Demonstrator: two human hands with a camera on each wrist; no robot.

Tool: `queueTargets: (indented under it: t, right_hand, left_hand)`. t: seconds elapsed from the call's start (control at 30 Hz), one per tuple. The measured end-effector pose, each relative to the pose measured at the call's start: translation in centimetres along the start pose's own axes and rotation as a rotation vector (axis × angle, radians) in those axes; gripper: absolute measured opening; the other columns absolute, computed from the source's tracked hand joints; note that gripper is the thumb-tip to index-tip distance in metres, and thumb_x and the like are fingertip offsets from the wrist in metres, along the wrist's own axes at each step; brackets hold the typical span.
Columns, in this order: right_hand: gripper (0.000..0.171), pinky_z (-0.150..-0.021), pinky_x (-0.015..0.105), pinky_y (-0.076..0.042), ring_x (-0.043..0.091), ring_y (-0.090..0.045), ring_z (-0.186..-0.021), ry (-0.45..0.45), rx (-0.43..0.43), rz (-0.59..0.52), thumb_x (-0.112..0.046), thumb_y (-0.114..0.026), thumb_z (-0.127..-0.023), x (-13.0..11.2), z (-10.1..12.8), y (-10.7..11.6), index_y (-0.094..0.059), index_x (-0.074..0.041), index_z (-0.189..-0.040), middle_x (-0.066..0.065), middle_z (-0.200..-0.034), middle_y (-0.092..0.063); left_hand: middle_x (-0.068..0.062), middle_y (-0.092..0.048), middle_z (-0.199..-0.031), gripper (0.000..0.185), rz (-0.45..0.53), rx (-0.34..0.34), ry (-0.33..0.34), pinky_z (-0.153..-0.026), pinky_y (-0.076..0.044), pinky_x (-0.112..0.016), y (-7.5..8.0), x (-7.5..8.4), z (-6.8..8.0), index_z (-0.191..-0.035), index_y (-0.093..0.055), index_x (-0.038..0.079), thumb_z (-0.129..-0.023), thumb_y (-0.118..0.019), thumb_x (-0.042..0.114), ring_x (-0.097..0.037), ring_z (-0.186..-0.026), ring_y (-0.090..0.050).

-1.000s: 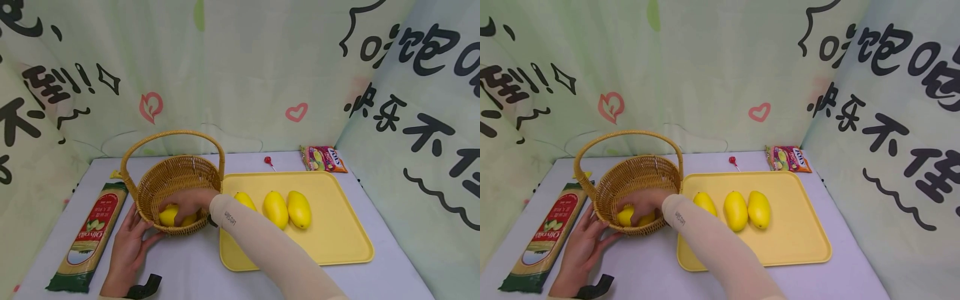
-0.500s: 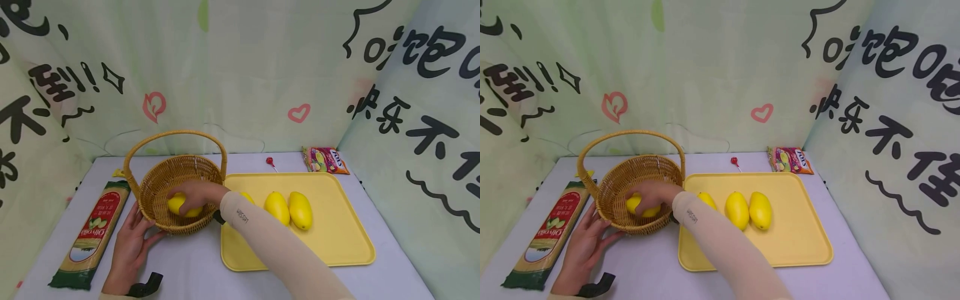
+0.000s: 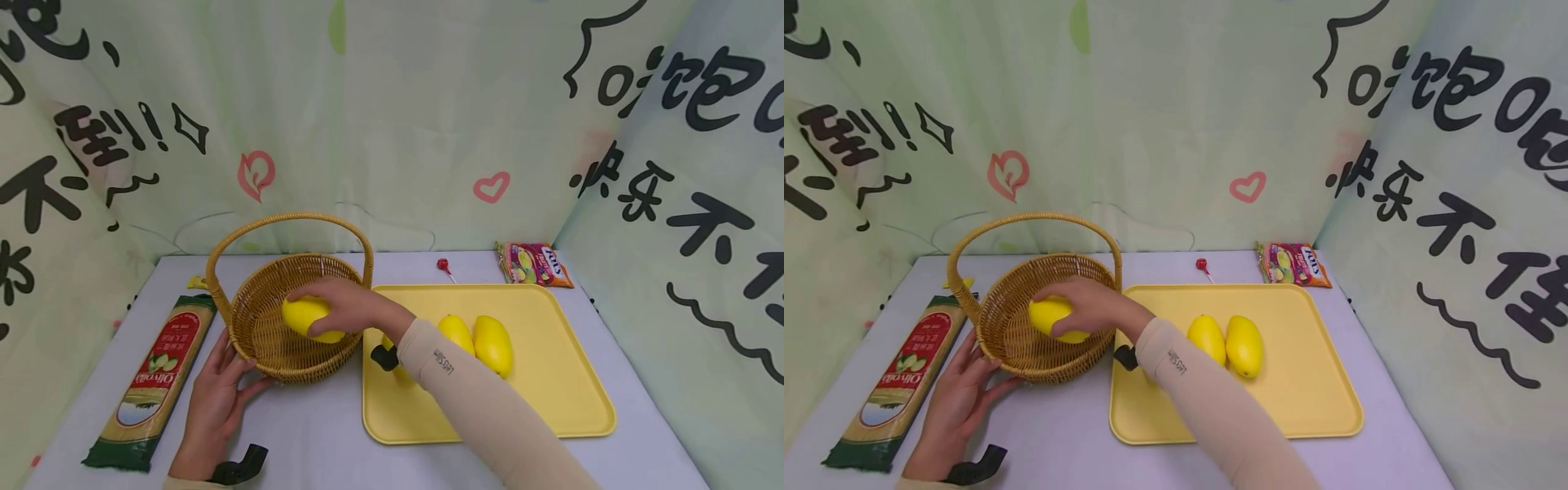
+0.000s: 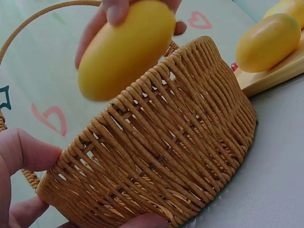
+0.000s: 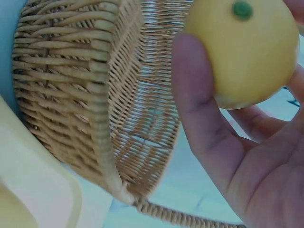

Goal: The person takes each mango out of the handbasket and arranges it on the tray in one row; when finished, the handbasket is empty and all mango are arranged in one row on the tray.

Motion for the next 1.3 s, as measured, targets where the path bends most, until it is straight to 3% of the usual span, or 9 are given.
queueTargets:
  t: [0.2,0.6,0.83,1.07,1.3]
  right_hand:
    - [0.061,-0.095,0.031,-0.051,0.017,-0.052,-0.123,-0.001,0.067,-0.100,-0.024,-0.075,-0.092,0.4,2.5,0.6,-0.059,-0.025,-0.150,-0.003,-0.150,-0.059]
    - [0.063,-0.103,0.040,-0.051,0.022,-0.055,-0.123,-0.042,0.200,-0.270,-0.025,-0.074,-0.090,1.1,8.0,0.6,-0.058,-0.030,-0.150,-0.001,-0.150,-0.057]
    - [0.062,-0.090,0.040,-0.057,0.026,-0.058,-0.116,-0.128,0.290,-0.356,-0.026,-0.074,-0.089,2.1,11.6,0.4,-0.059,-0.035,-0.148,-0.006,-0.153,-0.054]
    - [0.063,-0.073,0.032,-0.061,0.032,-0.058,-0.113,-0.142,0.383,-0.437,-0.021,-0.078,-0.091,3.5,15.3,-0.1,-0.058,-0.031,-0.150,-0.002,-0.156,-0.054]
    - [0.064,-0.072,0.032,-0.065,0.034,-0.058,-0.111,-0.141,0.510,-0.495,-0.013,-0.077,-0.092,4.4,18.7,-0.7,-0.057,-0.026,-0.150,0.006,-0.151,-0.056]
  left_hand:
    - [0.002,-0.010,-0.180,0.086,-0.005,0.019,-0.013,-0.098,-0.060,-0.051,-0.1,0.0,0.0,-0.166,-0.013,0.051,-0.105,-0.051,0.003,-0.029,-0.154,-0.040]
    - [0.002,-0.012,-0.180,0.086,0.005,0.033,-0.018,-0.099,-0.060,-0.051,-0.1,0.2,0.0,-0.166,-0.016,0.051,-0.104,-0.051,0.002,-0.028,-0.155,-0.040]
    - [0.002,-0.011,-0.180,0.086,0.003,0.028,-0.024,-0.097,-0.062,-0.048,-0.1,0.2,0.1,-0.166,-0.015,0.050,-0.105,-0.051,0.001,-0.028,-0.155,-0.040]
    - [0.004,-0.010,-0.180,0.087,-0.009,0.036,-0.003,-0.098,-0.062,-0.048,-0.2,0.2,0.2,-0.165,-0.014,0.052,-0.105,-0.050,0.002,-0.026,-0.155,-0.040]
    - [0.004,-0.009,-0.180,0.087,-0.007,0.032,0.008,-0.099,-0.062,-0.048,-0.2,0.1,0.1,-0.165,-0.013,0.054,-0.105,-0.051,0.003,-0.026,-0.156,-0.040]
Point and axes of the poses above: each hand's wrist, its own z-axis away from the middle knuckle, its own y-axis out of the back of the hand, x = y × z, the point moved 2 cm from there along -z, towards the middle knuckle
